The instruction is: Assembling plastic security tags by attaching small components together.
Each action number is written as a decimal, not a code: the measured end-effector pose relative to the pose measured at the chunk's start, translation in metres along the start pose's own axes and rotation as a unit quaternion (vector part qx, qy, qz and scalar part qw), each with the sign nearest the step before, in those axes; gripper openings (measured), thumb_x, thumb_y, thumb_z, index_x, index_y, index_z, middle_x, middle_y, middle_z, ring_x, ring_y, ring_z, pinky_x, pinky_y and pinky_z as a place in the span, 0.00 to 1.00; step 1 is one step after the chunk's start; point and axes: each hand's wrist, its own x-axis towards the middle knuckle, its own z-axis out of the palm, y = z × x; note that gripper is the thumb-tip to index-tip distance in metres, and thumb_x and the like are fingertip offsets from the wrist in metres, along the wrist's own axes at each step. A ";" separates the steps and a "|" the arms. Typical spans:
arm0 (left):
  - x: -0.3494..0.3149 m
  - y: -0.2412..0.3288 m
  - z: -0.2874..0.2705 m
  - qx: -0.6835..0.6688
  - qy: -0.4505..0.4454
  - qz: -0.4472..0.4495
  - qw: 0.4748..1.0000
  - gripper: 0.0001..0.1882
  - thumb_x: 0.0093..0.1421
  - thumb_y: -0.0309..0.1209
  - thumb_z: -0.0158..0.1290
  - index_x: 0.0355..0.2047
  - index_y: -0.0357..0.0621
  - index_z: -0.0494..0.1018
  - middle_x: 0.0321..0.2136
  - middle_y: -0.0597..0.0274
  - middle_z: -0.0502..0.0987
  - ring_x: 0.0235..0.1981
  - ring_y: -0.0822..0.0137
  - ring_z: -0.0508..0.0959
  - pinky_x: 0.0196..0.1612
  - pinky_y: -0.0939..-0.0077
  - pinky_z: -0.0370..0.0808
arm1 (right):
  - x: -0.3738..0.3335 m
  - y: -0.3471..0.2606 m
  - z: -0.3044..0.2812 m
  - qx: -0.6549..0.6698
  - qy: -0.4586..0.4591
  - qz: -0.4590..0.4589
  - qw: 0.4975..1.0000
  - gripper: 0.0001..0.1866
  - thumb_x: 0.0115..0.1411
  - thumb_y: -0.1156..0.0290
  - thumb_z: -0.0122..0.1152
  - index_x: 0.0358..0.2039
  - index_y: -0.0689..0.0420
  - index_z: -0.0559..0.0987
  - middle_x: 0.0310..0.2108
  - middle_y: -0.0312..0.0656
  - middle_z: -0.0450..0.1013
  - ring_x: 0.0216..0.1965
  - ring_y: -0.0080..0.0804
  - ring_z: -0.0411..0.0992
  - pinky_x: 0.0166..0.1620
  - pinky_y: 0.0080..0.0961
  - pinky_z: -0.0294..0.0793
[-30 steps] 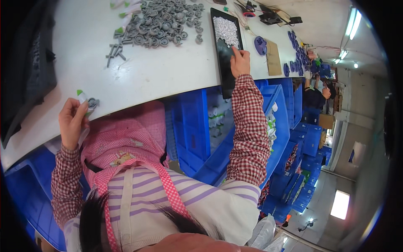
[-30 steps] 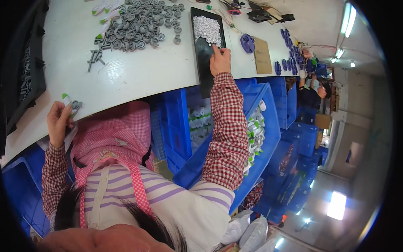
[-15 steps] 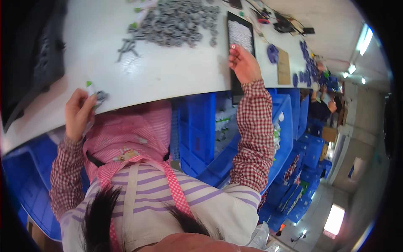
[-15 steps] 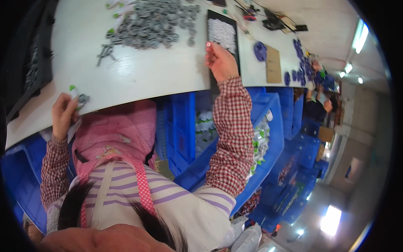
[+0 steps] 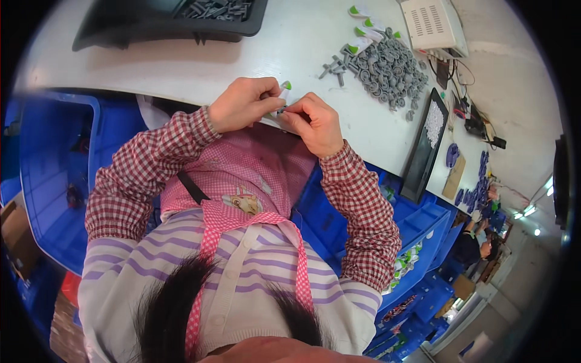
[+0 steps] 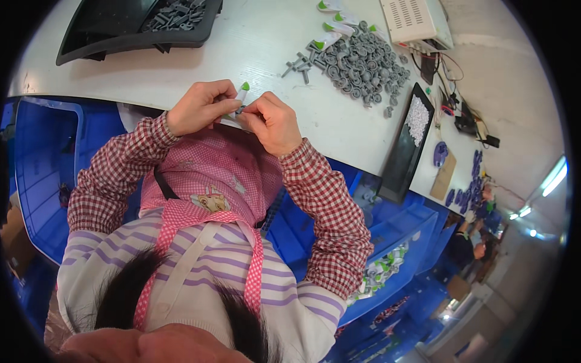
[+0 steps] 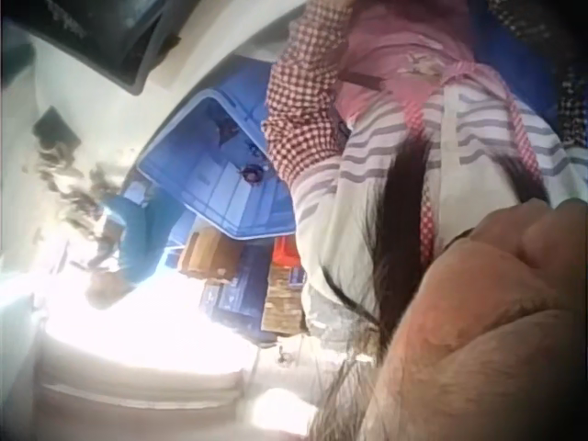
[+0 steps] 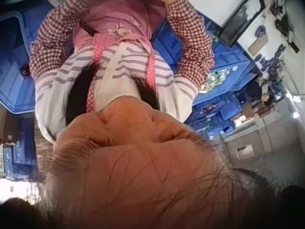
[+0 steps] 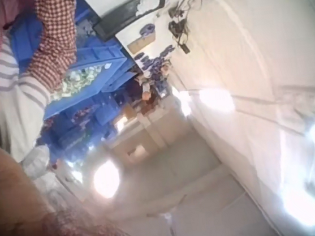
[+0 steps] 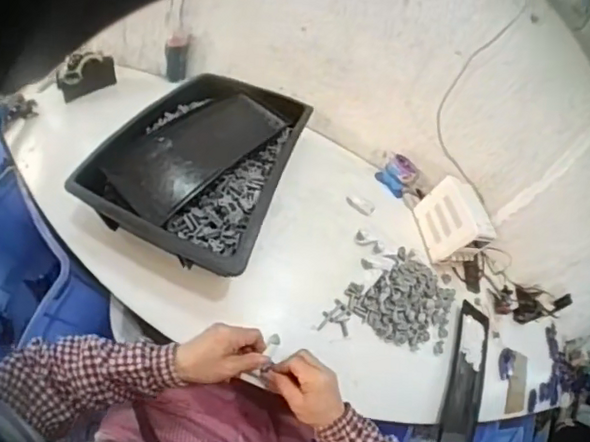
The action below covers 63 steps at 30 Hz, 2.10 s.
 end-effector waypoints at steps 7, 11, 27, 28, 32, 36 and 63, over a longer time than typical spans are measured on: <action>-0.001 -0.002 -0.003 0.029 0.025 0.033 0.999 0.08 0.50 0.30 0.53 0.22 0.39 0.69 0.15 0.63 0.71 0.14 0.70 0.66 0.20 0.78 0.64 | 0.010 -0.002 -0.006 0.000 -0.073 0.078 0.994 0.07 0.45 0.77 0.64 0.19 0.60 0.73 0.19 0.34 0.67 0.19 0.21 0.62 0.24 0.17 0.61; 0.000 -0.007 -0.005 0.048 0.017 0.057 0.997 0.07 0.50 0.30 0.52 0.22 0.39 0.69 0.15 0.63 0.71 0.15 0.69 0.67 0.21 0.78 0.64 | 0.019 -0.006 -0.009 -0.006 -0.128 0.094 0.987 0.07 0.47 0.77 0.64 0.21 0.61 0.73 0.16 0.35 0.68 0.18 0.20 0.63 0.23 0.14 0.63; -0.005 0.002 0.000 -0.063 0.032 -0.043 0.997 0.07 0.55 0.29 0.52 0.25 0.38 0.68 0.15 0.65 0.70 0.11 0.76 0.65 0.14 0.86 0.63 | 0.012 0.004 -0.012 0.059 -0.103 0.174 0.978 0.08 0.48 0.74 0.63 0.27 0.60 0.72 0.19 0.38 0.70 0.18 0.24 0.66 0.24 0.17 0.68; -0.005 -0.002 0.000 -0.089 0.034 -0.043 0.995 0.07 0.56 0.29 0.51 0.26 0.38 0.68 0.14 0.65 0.69 0.10 0.77 0.65 0.12 0.87 0.62 | 0.004 0.002 -0.008 0.001 -0.066 0.102 0.993 0.09 0.47 0.72 0.63 0.27 0.59 0.72 0.22 0.38 0.70 0.20 0.26 0.67 0.26 0.20 0.68; -0.004 0.008 0.006 -0.181 -0.013 -0.067 0.981 0.07 0.57 0.30 0.50 0.27 0.39 0.67 0.14 0.66 0.68 0.10 0.77 0.65 0.13 0.88 0.63 | -0.020 -0.003 -0.007 -0.113 0.031 -0.074 0.990 0.10 0.45 0.75 0.60 0.29 0.56 0.71 0.27 0.39 0.67 0.23 0.32 0.66 0.27 0.23 0.67; 0.000 0.035 0.030 -0.150 -0.057 -0.051 0.986 0.08 0.57 0.32 0.51 0.29 0.40 0.67 0.15 0.65 0.67 0.11 0.77 0.65 0.13 0.87 0.64 | -0.049 -0.013 -0.029 -0.146 0.087 -0.110 0.979 0.08 0.45 0.77 0.59 0.28 0.56 0.72 0.27 0.38 0.67 0.21 0.29 0.64 0.26 0.21 0.64; 0.236 0.029 0.053 0.497 0.068 0.023 0.865 0.21 0.54 0.46 0.50 0.33 0.37 0.73 0.29 0.54 0.76 0.30 0.62 0.76 0.35 0.74 0.73 | -0.147 0.006 -0.190 -0.248 0.206 0.123 0.939 0.06 0.54 0.74 0.58 0.33 0.60 0.77 0.28 0.37 0.72 0.27 0.25 0.67 0.32 0.17 0.66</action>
